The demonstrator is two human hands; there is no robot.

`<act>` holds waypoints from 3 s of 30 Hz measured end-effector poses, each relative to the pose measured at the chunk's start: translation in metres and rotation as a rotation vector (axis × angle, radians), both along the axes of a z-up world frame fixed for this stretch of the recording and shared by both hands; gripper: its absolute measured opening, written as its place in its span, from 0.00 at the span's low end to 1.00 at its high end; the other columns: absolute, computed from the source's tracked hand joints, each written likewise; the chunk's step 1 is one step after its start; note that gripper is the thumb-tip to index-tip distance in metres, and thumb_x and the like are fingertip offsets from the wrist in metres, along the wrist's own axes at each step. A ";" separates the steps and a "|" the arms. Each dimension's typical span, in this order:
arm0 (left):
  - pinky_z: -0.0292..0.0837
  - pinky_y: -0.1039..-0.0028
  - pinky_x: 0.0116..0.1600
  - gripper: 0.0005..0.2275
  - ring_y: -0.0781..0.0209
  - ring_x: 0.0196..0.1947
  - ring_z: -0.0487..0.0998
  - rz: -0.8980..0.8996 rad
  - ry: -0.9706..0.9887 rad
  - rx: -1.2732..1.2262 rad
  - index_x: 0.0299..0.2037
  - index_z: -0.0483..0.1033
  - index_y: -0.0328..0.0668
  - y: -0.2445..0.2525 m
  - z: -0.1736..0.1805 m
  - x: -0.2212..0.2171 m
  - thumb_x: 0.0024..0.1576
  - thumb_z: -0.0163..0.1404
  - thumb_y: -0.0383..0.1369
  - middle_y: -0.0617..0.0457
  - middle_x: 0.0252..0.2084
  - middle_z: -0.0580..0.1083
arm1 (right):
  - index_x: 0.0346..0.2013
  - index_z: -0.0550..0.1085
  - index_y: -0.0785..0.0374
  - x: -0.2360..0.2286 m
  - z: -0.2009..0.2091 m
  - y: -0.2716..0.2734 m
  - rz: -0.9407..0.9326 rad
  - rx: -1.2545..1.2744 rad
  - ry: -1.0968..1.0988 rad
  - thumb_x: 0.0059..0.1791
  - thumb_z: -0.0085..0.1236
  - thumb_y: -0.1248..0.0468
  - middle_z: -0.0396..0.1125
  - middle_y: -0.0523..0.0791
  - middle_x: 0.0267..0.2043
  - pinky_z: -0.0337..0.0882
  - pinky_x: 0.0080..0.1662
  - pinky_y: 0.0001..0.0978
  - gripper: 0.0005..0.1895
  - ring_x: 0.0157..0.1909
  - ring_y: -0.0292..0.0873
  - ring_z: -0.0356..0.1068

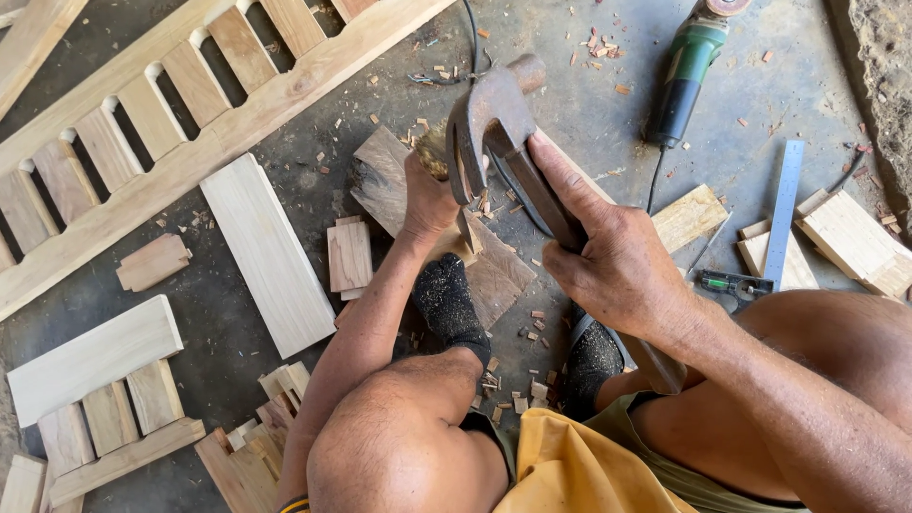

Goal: The person sits on the floor and uses a hammer to repeatedly strike a small wooden block held in the left hand. They occasionally pause to pick up and inspect other wooden pieces before resuming the hammering action.

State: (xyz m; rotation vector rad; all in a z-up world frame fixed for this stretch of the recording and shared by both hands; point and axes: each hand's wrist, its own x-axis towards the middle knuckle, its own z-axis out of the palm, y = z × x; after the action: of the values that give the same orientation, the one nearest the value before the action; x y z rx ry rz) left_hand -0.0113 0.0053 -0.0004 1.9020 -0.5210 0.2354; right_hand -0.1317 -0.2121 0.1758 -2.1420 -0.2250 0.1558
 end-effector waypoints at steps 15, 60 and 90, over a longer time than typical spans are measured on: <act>0.80 0.68 0.42 0.12 0.59 0.33 0.83 0.041 -0.064 0.059 0.39 0.77 0.40 -0.008 -0.004 -0.015 0.58 0.59 0.40 0.53 0.33 0.80 | 0.77 0.50 0.42 -0.002 0.003 0.002 -0.020 -0.052 0.059 0.43 0.56 0.72 0.74 0.54 0.33 0.77 0.38 0.38 0.50 0.31 0.45 0.78; 0.76 0.65 0.56 0.25 0.58 0.49 0.75 -0.125 0.091 -0.141 0.56 0.66 0.37 -0.015 -0.007 -0.044 0.54 0.64 0.39 0.52 0.47 0.72 | 0.77 0.53 0.41 -0.018 0.012 0.000 0.131 -0.316 -0.057 0.46 0.58 0.72 0.69 0.52 0.34 0.72 0.33 0.48 0.48 0.31 0.56 0.71; 0.77 0.64 0.53 0.14 0.58 0.43 0.79 -0.023 -0.406 0.353 0.44 0.71 0.56 -0.002 -0.060 -0.015 0.54 0.64 0.37 0.60 0.41 0.75 | 0.75 0.53 0.33 -0.021 0.010 0.009 0.113 -0.465 -0.166 0.46 0.55 0.70 0.71 0.49 0.32 0.75 0.32 0.44 0.46 0.26 0.50 0.72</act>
State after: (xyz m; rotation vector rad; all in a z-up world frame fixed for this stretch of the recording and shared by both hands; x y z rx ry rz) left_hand -0.0267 0.0031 -0.0606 2.1981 -0.9038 0.5509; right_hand -0.1527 -0.2034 0.1854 -2.6092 -0.4426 0.1020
